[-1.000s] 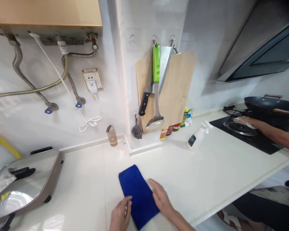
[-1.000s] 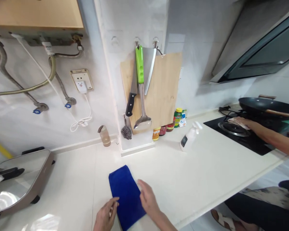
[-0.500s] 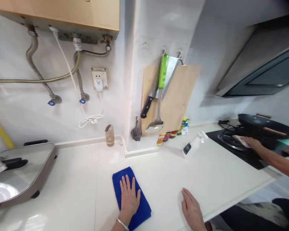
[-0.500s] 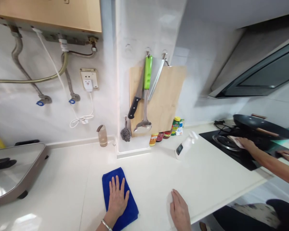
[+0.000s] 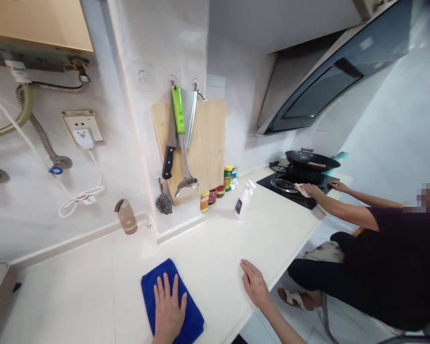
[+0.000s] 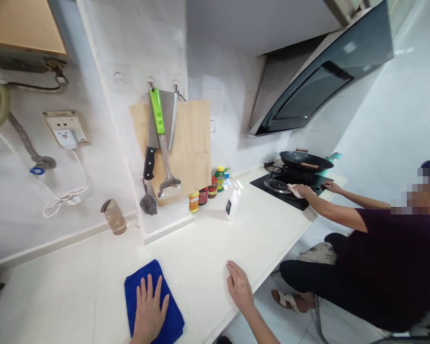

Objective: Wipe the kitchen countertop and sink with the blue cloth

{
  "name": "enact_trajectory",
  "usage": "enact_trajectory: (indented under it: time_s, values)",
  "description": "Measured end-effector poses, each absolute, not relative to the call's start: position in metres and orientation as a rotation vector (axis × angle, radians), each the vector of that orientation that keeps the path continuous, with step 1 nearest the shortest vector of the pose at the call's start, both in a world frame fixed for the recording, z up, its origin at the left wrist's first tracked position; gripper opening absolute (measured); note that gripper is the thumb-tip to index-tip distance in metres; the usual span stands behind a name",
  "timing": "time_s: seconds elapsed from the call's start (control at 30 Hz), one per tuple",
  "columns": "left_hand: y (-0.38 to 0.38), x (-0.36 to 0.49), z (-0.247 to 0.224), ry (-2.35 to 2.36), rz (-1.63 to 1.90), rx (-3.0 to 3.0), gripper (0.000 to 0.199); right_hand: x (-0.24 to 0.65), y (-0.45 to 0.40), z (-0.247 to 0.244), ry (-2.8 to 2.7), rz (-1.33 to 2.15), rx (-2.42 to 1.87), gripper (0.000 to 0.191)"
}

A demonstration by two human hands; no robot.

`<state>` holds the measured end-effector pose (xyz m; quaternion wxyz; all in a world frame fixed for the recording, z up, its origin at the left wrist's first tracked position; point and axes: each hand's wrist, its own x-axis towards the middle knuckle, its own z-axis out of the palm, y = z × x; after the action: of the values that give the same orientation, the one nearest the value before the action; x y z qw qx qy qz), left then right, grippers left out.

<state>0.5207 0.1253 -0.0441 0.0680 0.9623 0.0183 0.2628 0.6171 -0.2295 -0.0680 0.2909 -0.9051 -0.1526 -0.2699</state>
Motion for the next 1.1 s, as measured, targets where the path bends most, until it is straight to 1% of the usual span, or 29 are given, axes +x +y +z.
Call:
enact_trajectory:
  time_s: [0.1, 0.2, 0.4, 0.53, 0.63, 0.77, 0.93, 1.1]
  values:
    - [0.148, 0.505, -0.045, -0.06, 0.731, 2.933, 0.057, 0.617, -0.231, -0.068, -0.404, -0.716, -2.42, 0.041]
    - [0.182, 0.489, -0.042, -0.036, 0.681, 2.963, 0.057, 0.616, -0.234, -0.07, -0.414, -0.701, -2.416, 0.042]
    - [0.27, 0.452, -0.015, 0.327, 0.479, 2.989, 0.052, 0.615, -0.246, -0.08, -0.506, -0.653, -2.377, 0.042]
    - [0.305, 0.433, -0.004, 0.567, 0.346, 2.963, 0.058, 0.619, -0.254, -0.092, -0.61, -0.691, -2.404, 0.044]
    - [0.298, 0.43, -0.006, 0.796, 0.269, 2.924, 0.063, 0.62, -0.258, -0.098, -0.639, -0.689, -2.415, 0.047]
    - [0.264, 0.436, -0.015, 1.014, 0.343, 2.852, 0.063, 0.618, -0.261, -0.099, -0.661, -0.71, -2.39, 0.048]
    - [0.24, 0.442, -0.017, 0.975, 0.528, 2.872, 0.067, 0.615, -0.262, -0.091, -0.592, -0.645, -2.445, 0.048]
    - [0.256, 0.464, -0.007, 0.895, 0.507, 2.862, 0.07, 0.613, -0.262, -0.079, -0.597, -0.656, -2.483, 0.05]
